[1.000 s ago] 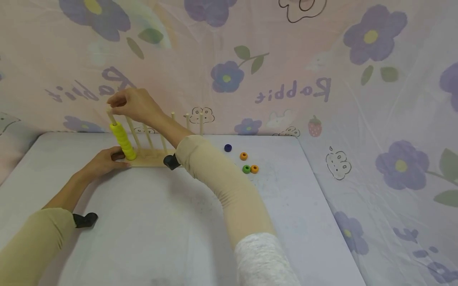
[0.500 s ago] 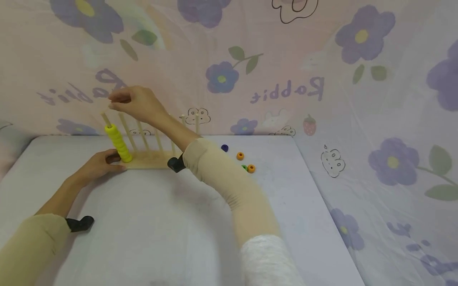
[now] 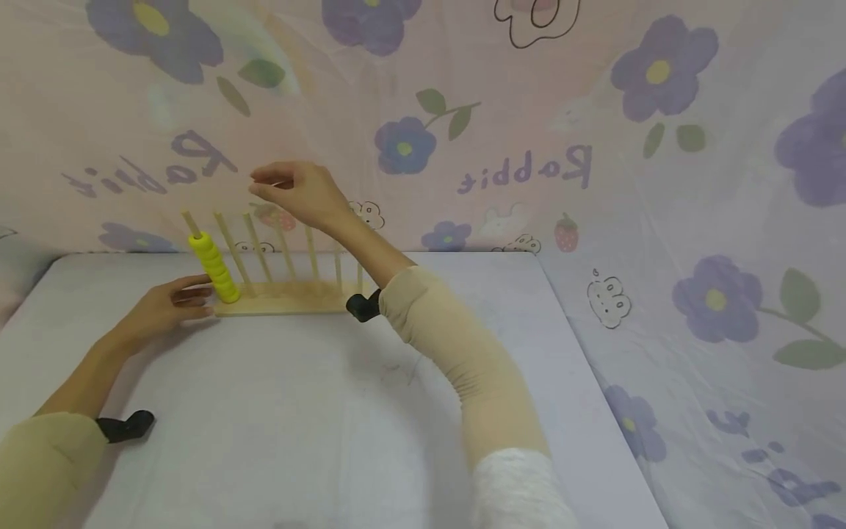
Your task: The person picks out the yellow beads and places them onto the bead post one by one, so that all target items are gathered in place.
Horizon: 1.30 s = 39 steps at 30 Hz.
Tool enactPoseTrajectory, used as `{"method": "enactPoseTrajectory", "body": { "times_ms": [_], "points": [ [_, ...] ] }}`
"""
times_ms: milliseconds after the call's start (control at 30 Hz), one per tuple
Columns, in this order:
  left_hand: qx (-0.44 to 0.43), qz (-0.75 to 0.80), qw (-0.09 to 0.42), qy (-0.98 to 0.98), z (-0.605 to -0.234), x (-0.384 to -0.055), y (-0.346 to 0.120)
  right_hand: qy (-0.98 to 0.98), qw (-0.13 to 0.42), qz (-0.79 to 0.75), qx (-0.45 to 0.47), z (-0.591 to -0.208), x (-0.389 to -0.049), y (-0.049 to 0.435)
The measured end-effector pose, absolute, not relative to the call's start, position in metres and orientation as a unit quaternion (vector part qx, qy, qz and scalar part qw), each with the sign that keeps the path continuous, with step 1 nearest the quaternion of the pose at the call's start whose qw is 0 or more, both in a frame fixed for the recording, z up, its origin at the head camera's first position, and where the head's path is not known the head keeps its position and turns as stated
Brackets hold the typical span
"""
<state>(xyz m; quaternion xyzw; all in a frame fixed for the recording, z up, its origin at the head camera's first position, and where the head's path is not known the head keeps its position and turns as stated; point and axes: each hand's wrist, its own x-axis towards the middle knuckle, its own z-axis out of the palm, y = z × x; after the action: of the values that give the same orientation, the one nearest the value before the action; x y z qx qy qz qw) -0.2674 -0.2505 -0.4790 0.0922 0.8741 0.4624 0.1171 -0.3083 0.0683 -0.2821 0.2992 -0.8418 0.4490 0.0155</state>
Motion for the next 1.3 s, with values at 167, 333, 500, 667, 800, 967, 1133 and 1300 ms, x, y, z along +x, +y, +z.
{"method": "enactPoseTrajectory", "body": {
  "times_ms": [167,333,500,667,800,967,1133,1300],
  "points": [
    [0.095,0.449,0.092,0.884,-0.47,-0.264,-0.26,-0.834,0.017,0.467,0.293,-0.282,-0.306,0.09],
    [0.109,0.418,0.077,0.899,-0.467,-0.26,-0.264,-0.841,0.03,0.45,0.299,-0.287,-0.306,0.112],
    [0.122,0.352,0.047,0.927,-0.469,-0.254,-0.264,-0.846,0.047,0.428,0.314,-0.297,-0.305,0.133],
    [0.145,0.292,0.015,0.945,-0.469,-0.251,-0.262,-0.851,0.065,0.421,0.308,-0.306,-0.299,0.157],
    [0.147,0.264,0.0,0.953,-0.469,-0.246,-0.262,-0.86,0.07,0.414,0.29,-0.314,-0.293,0.176],
    [0.139,0.227,-0.023,0.964,-0.471,-0.234,-0.264,-0.877,0.075,0.398,0.259,-0.326,-0.284,0.199],
    [0.141,0.188,-0.051,0.971,-0.472,-0.223,-0.266,-0.895,0.065,0.373,0.235,-0.337,-0.277,0.222],
    [0.139,0.164,-0.038,0.976,-0.472,-0.219,-0.268,-0.918,0.053,0.328,0.215,-0.347,-0.266,0.247]
  ]
}}
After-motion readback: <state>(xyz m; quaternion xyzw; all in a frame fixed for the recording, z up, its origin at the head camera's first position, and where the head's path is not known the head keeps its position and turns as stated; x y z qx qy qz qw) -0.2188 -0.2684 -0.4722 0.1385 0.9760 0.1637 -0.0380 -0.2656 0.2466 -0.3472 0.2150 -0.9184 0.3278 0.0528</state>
